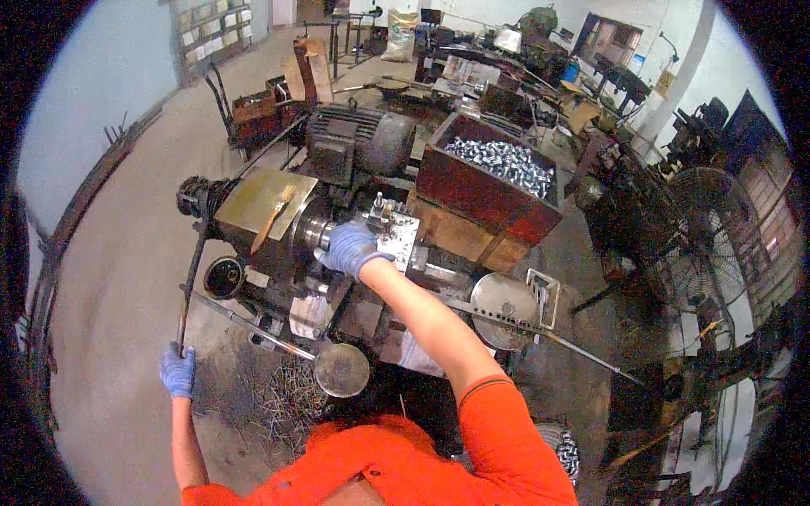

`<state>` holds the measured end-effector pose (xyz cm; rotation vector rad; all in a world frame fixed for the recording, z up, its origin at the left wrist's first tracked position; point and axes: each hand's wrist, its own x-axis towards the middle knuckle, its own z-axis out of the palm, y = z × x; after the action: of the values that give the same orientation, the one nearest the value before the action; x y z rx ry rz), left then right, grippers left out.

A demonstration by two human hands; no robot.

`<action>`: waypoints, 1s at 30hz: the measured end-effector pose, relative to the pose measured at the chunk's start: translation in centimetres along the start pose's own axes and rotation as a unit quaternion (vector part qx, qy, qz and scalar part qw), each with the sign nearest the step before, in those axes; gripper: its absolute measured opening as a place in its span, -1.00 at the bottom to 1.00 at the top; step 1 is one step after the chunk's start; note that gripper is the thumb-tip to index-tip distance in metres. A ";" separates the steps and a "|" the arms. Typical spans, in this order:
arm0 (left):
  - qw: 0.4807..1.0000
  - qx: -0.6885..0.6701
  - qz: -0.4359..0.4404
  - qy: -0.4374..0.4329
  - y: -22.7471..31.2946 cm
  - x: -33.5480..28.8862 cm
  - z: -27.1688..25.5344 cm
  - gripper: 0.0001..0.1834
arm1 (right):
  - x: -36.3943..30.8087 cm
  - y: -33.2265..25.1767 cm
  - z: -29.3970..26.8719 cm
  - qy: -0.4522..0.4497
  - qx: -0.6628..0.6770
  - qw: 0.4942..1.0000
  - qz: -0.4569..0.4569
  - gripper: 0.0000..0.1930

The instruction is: The person uses a lathe to shape small metal components, pulling a lever to secure them, applying a fluid with a brush, and then placing the finished pieces into a wire basket.

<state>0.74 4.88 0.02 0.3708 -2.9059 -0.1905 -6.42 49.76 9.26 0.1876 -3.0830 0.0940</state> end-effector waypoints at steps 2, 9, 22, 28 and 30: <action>0.999 -0.007 0.007 -0.044 1.4 0.7 -1.1 -0.44 | -0.1 0.3 0.0 0.024 -0.038 0.999 -0.009 -0.45; 0.986 0.065 0.153 -0.011 1.1 1.1 -2.0 -0.42 | -6.3 4.7 -8.4 0.186 0.048 0.979 0.069 -0.46; 0.909 -0.240 0.308 0.147 18.7 2.4 -8.7 -0.48 | -19.4 9.2 -7.8 0.351 0.082 0.925 0.121 -0.71; 0.888 -0.221 0.349 0.203 24.4 5.1 -4.6 -0.50 | -28.9 9.2 0.9 0.279 0.152 0.921 0.225 -0.72; 0.884 -0.226 0.365 0.188 25.0 5.3 -3.4 -0.54 | -31.8 9.0 2.2 0.261 0.179 0.902 0.293 -0.72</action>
<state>-9.43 27.13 8.14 -0.6783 -2.3096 -0.5712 23.95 62.35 4.82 -0.6502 -2.4487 0.6191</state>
